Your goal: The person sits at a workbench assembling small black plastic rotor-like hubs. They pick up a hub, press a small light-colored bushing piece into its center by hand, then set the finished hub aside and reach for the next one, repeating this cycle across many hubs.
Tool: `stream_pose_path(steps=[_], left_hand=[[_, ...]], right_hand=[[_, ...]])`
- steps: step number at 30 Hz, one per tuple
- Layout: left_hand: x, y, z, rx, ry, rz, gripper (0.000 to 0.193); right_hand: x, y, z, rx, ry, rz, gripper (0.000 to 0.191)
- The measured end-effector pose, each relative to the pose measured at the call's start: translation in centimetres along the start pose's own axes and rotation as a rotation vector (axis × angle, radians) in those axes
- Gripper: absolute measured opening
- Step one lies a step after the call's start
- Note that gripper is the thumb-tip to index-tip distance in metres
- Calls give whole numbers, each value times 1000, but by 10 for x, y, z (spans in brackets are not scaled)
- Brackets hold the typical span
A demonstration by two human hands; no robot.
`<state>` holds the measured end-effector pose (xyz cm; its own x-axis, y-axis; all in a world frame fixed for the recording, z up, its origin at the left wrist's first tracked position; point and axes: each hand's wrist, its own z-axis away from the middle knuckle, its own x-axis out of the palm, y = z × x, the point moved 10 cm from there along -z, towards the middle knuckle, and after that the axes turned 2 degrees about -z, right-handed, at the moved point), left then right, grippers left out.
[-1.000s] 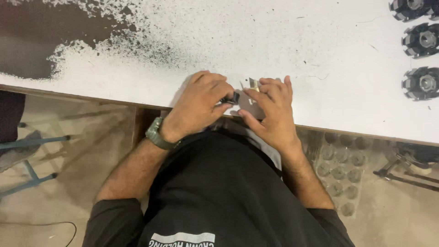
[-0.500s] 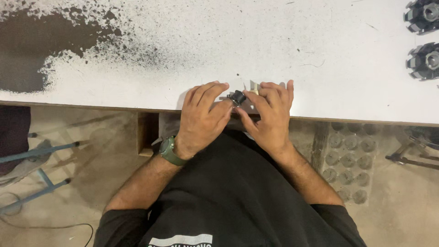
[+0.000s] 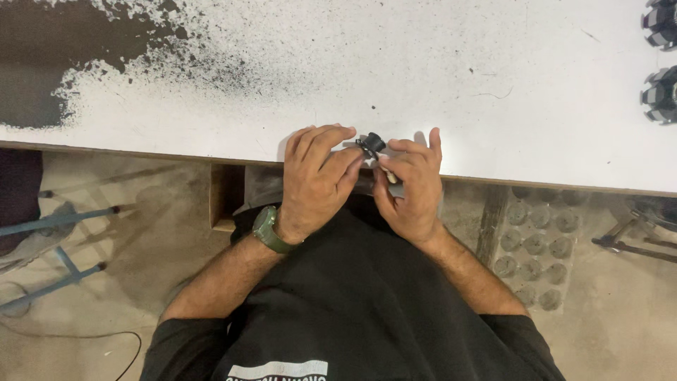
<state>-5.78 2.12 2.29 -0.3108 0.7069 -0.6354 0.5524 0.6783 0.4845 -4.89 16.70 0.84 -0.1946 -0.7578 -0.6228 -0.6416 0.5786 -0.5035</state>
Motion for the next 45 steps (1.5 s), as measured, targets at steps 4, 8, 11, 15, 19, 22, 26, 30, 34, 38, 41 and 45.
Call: stream_pose_path(steps=[4,8,11,15,19,22,26,30,34,38,41,45], left_hand=[[1,2,4,42,12,-5,20],[5,4,5,91,-6,-42,18],[5,9,4,126,14,-54,16],[2,9,3,94,54,-68,17],[3,-3,-1,-42,17,-7,16],[6,-7,-2,-93,-31,-3,16],[8,-8,-3,-99,-61,1,16],[8,-10,-2,-97,-52,27,14],[11,-12,1,-86,-74,45,13],[11,-15,2,-83,-84,63,13],[9,-16,2,-100,-102,79,14],[0,-22,0,-153,-81,132,18]], right_hand=[[1,1,-1,16,-16,-46,37],[3,2,-2,18,-18,-62,37],[4,3,-2,11,-23,-63,37],[4,4,0,24,-38,-71,36],[3,4,1,23,-9,-46,34],[2,2,2,-20,2,-36,36],[3,-6,4,-135,-2,-61,39],[8,-5,3,-135,-5,-45,40],[8,-7,-1,-127,0,-17,38],[10,-9,-7,-113,-71,50,37],[9,-9,-12,-104,-111,30,35],[-9,-12,-19,-130,-53,-54,32]])
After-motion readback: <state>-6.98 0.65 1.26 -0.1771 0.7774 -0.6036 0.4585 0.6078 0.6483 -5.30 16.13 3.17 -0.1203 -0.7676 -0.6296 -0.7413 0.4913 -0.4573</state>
